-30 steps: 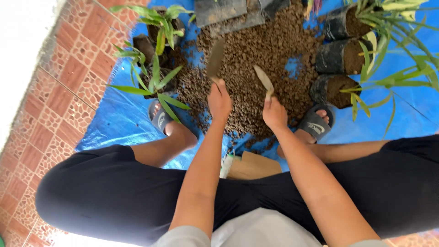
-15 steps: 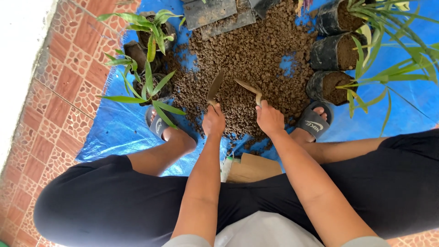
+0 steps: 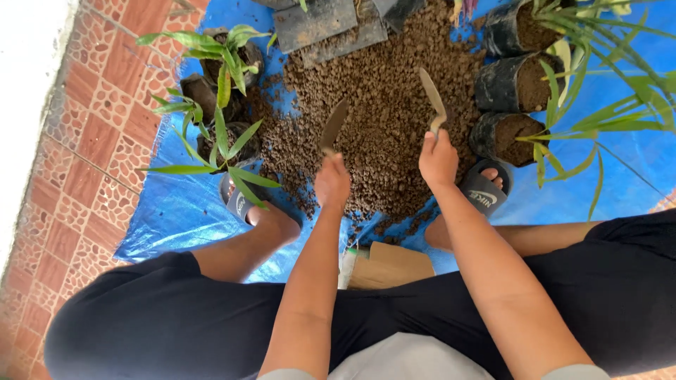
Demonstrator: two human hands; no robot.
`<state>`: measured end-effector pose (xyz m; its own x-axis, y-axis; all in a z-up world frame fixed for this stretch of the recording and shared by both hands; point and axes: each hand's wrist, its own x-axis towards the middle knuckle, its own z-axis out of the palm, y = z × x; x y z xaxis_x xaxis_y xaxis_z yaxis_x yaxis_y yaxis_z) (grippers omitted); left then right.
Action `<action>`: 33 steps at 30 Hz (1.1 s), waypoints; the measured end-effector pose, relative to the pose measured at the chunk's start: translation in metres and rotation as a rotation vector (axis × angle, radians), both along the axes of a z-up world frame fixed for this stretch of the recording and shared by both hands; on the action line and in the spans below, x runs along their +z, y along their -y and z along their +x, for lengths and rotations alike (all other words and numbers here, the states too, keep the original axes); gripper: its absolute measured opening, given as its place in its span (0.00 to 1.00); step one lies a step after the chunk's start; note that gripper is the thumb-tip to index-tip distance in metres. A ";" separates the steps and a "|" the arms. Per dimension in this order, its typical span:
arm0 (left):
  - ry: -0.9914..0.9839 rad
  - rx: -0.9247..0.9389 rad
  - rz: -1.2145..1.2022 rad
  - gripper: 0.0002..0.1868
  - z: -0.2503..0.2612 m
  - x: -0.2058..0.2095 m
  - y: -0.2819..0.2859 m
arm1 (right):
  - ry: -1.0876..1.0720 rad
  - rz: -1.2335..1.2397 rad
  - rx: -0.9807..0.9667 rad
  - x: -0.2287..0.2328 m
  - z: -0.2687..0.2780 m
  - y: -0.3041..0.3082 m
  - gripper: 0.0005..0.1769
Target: Mixing soil on a tarp using two hand trowels to prepare it for planting.
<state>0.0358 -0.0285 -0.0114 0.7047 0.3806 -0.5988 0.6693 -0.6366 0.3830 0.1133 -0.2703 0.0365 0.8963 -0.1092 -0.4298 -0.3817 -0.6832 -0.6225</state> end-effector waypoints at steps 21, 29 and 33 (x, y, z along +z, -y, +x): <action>-0.035 0.001 0.121 0.30 0.004 0.004 -0.058 | -0.114 -0.009 0.024 -0.027 -0.015 -0.005 0.24; -0.068 0.361 0.035 0.38 -0.051 0.000 -0.064 | -0.240 -0.010 0.025 -0.026 -0.036 -0.006 0.25; -0.170 0.493 0.030 0.43 -0.094 -0.025 -0.066 | -0.267 0.025 -0.057 -0.019 -0.040 0.017 0.27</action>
